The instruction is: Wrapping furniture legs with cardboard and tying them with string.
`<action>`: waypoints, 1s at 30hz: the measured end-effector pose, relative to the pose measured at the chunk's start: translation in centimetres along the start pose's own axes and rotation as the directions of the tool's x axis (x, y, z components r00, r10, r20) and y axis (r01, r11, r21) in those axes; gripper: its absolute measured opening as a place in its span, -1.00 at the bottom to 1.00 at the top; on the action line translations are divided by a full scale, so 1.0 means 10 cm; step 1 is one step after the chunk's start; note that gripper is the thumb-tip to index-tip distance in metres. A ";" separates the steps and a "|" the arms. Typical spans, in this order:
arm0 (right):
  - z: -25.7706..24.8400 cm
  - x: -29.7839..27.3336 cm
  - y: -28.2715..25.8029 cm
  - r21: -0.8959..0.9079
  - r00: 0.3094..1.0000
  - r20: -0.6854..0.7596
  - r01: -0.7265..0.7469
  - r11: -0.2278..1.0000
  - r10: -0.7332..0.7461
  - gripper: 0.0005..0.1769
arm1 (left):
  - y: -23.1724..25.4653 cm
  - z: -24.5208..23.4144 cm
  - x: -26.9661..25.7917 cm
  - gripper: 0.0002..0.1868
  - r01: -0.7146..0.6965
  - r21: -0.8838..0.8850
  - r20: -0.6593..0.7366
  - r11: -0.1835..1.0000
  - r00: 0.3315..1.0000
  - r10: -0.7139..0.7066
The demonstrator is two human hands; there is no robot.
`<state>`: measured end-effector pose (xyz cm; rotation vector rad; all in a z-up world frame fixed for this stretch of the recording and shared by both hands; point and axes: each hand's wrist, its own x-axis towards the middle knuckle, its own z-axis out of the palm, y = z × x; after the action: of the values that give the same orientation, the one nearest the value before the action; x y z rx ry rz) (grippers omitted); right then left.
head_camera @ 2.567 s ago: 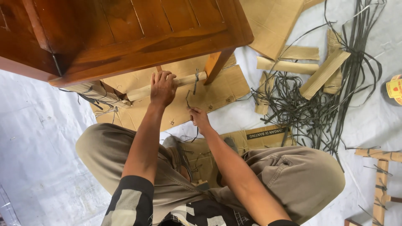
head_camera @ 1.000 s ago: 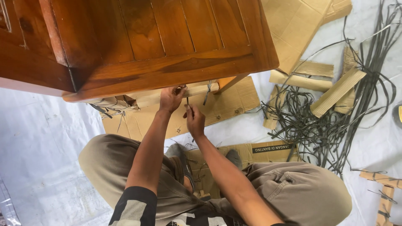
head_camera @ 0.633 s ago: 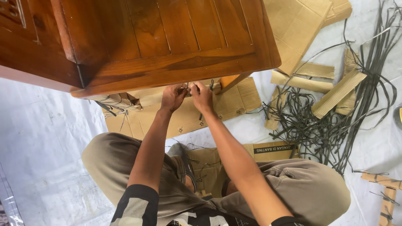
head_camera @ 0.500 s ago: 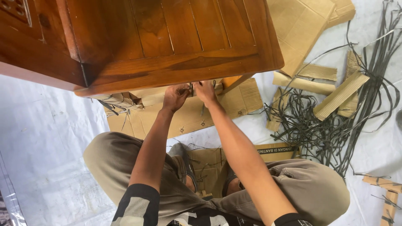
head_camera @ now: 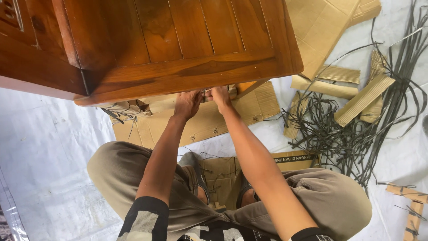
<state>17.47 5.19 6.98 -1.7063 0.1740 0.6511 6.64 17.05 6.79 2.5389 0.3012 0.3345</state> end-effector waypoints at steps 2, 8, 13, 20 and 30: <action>-0.01 -0.35 -0.13 0.056 0.997 -0.032 0.073 0.996 -0.072 -0.57 | 0.01 0.00 0.01 -0.89 0.016 0.006 0.002 1.000 1.000 -0.016; 0.01 -0.96 0.06 -0.113 0.940 -0.178 0.273 0.955 -0.290 -0.39 | 0.04 -0.01 0.05 -0.81 0.042 0.038 0.014 0.998 0.999 -0.042; 0.05 -0.91 0.47 0.010 0.991 -0.132 0.029 1.000 -0.028 -0.71 | 0.12 -0.09 0.04 -0.75 0.089 0.006 0.043 0.996 0.995 -0.089; 0.06 -0.59 0.48 0.659 0.952 0.271 -0.292 0.693 0.144 -0.51 | 0.11 -0.03 0.03 -0.63 0.079 0.046 -0.061 0.996 0.995 -0.076; 0.14 -0.30 0.86 0.308 0.972 0.167 -0.209 0.928 0.163 -0.57 | 0.03 0.07 0.00 -0.65 0.006 0.064 -0.152 0.998 0.988 0.004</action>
<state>10.66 3.63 0.96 -1.3320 0.3297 0.8317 6.91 16.51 6.38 2.5808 0.3765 0.5283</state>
